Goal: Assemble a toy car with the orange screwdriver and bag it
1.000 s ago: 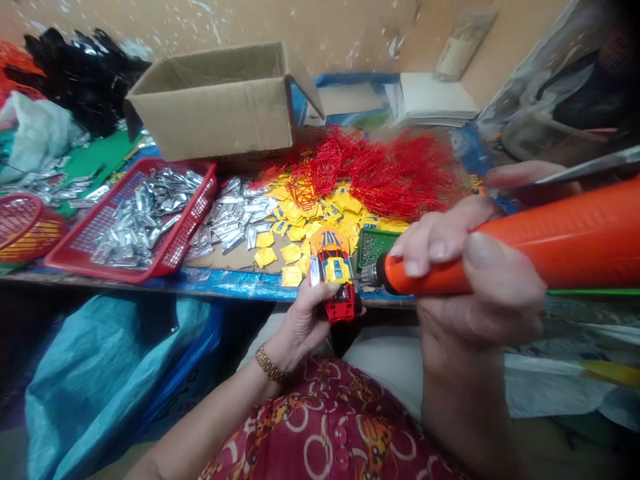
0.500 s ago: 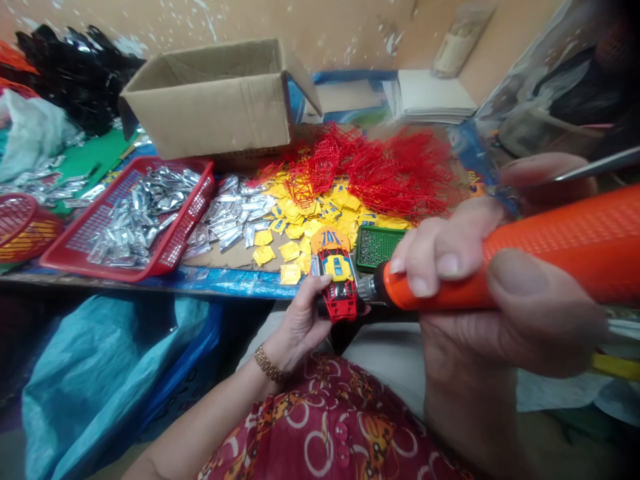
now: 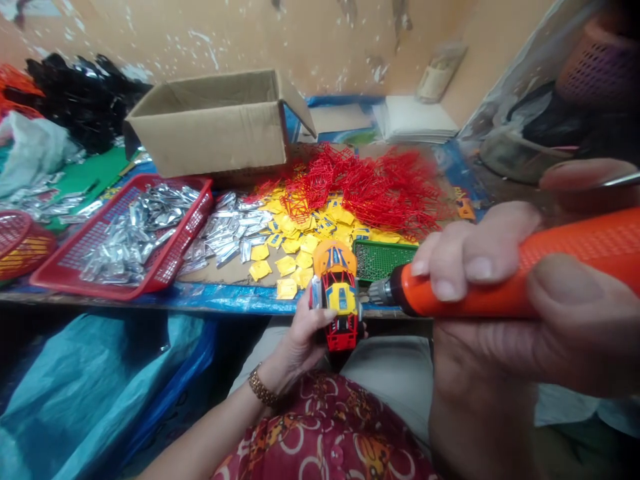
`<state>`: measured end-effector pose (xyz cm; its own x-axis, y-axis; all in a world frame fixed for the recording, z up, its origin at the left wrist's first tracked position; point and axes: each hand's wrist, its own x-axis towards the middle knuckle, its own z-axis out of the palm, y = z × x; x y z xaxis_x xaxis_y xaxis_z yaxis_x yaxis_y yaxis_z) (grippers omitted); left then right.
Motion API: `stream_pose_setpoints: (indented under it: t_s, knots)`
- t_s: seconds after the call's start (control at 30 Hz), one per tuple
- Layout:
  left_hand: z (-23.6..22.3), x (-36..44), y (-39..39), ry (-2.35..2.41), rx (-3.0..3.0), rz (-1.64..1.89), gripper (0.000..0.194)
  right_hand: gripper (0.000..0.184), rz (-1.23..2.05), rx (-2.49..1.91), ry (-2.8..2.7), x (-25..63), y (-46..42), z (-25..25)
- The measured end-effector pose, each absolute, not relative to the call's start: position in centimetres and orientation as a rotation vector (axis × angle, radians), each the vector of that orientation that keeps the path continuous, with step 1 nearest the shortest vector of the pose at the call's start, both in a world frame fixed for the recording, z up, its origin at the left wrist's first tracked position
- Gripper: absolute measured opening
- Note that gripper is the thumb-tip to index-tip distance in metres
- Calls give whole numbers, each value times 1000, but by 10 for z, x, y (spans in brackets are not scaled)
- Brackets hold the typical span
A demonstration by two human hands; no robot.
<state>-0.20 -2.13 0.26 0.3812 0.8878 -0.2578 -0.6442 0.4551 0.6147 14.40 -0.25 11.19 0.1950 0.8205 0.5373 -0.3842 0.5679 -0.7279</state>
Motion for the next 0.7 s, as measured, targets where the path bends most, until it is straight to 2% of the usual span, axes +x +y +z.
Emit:
stream_pose_setpoints:
  t_s: [0.3,0.53,0.7]
  knots:
    - [-2,4,-25,722,461,1022,53,36,783,-485,-1067,137,7,113]
    - [-9,8,-26,755,512,1076,56,32,794,-513,-1057,138,4,114]
    - [-4,9,-29,755,457,1045,57,18,867,-602,-1022,139,0,112]
